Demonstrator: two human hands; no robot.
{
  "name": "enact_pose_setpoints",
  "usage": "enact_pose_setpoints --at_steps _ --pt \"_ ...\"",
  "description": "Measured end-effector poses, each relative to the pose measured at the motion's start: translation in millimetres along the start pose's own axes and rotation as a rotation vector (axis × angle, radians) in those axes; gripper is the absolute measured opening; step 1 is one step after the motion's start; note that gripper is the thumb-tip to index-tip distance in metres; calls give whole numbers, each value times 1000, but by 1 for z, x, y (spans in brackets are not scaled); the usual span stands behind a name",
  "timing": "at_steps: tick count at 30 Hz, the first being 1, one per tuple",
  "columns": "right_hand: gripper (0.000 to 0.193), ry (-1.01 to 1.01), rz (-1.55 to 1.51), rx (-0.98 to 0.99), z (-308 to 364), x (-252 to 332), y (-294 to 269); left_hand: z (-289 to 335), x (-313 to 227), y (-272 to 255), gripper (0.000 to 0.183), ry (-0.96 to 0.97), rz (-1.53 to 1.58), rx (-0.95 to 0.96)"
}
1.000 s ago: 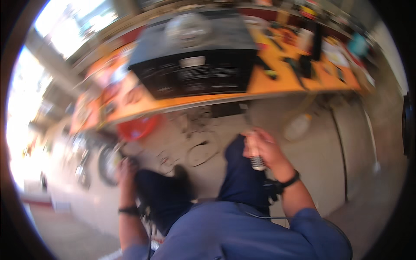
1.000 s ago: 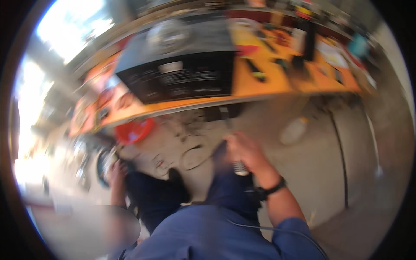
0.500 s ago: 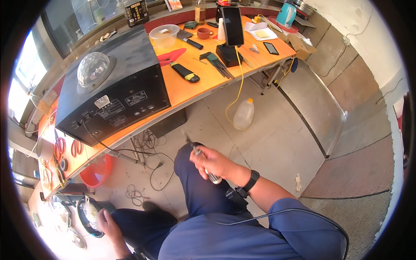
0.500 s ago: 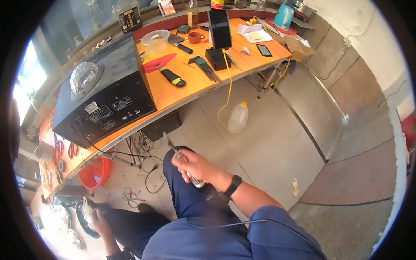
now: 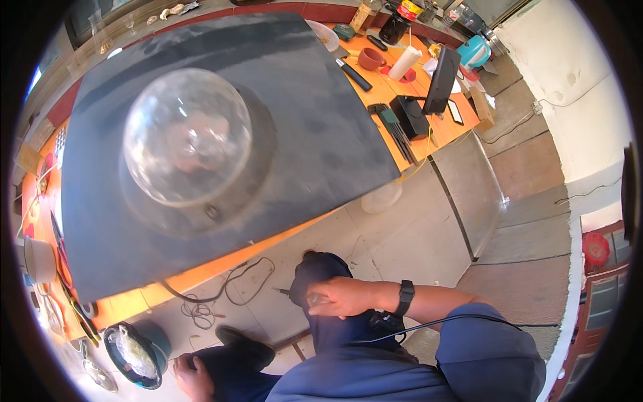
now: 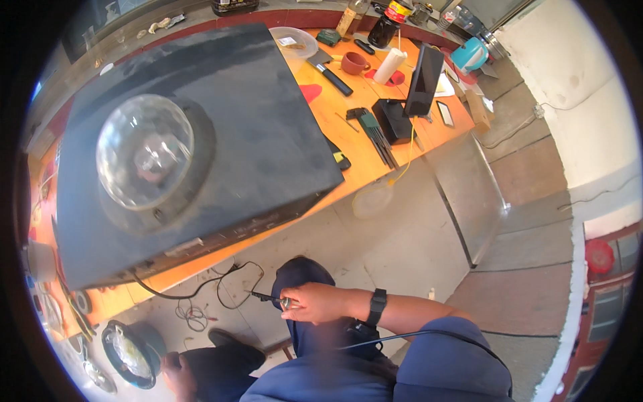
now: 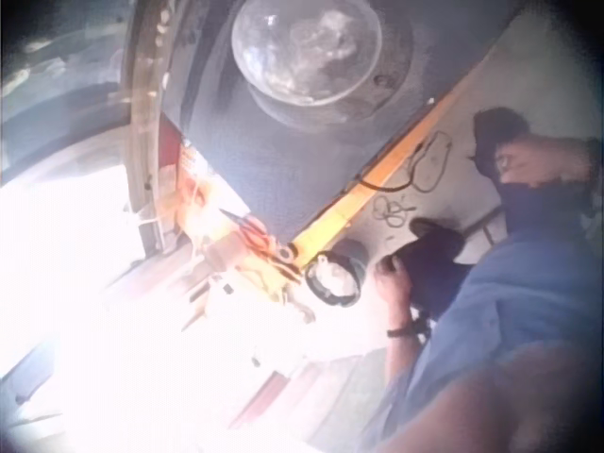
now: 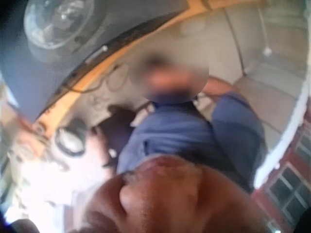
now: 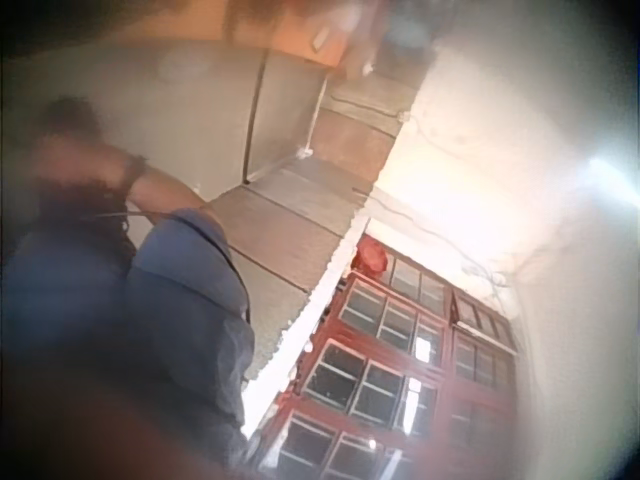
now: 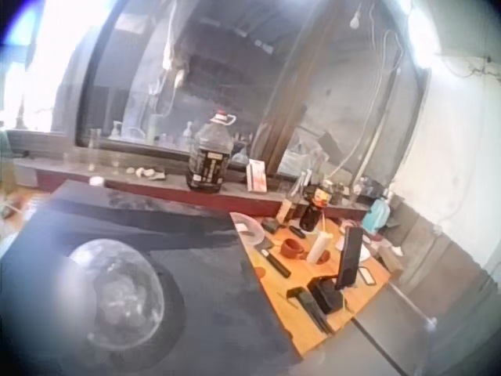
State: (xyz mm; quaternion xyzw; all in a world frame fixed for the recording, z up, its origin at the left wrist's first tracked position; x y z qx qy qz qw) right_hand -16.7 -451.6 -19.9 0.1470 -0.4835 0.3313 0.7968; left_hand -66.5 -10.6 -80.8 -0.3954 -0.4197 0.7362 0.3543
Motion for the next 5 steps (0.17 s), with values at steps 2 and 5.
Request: enact_pose_setpoints --at_steps 2,5 --pt "35 27 48 -24 -4 8 -1 -1 5 -2 19 -41 -8 55" --pt "36 114 106 -11 -3 15 -1 2 11 -4 17 -48 32 94"
Point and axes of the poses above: each hand's wrist, its own z-axis away from the middle knuckle, its own y-axis out of the palm, x = y × z, the point moved 6 cm from there along -z, towards the middle knuckle, and after that the axes turned 7 degrees about -y, right-handed, at the moved point
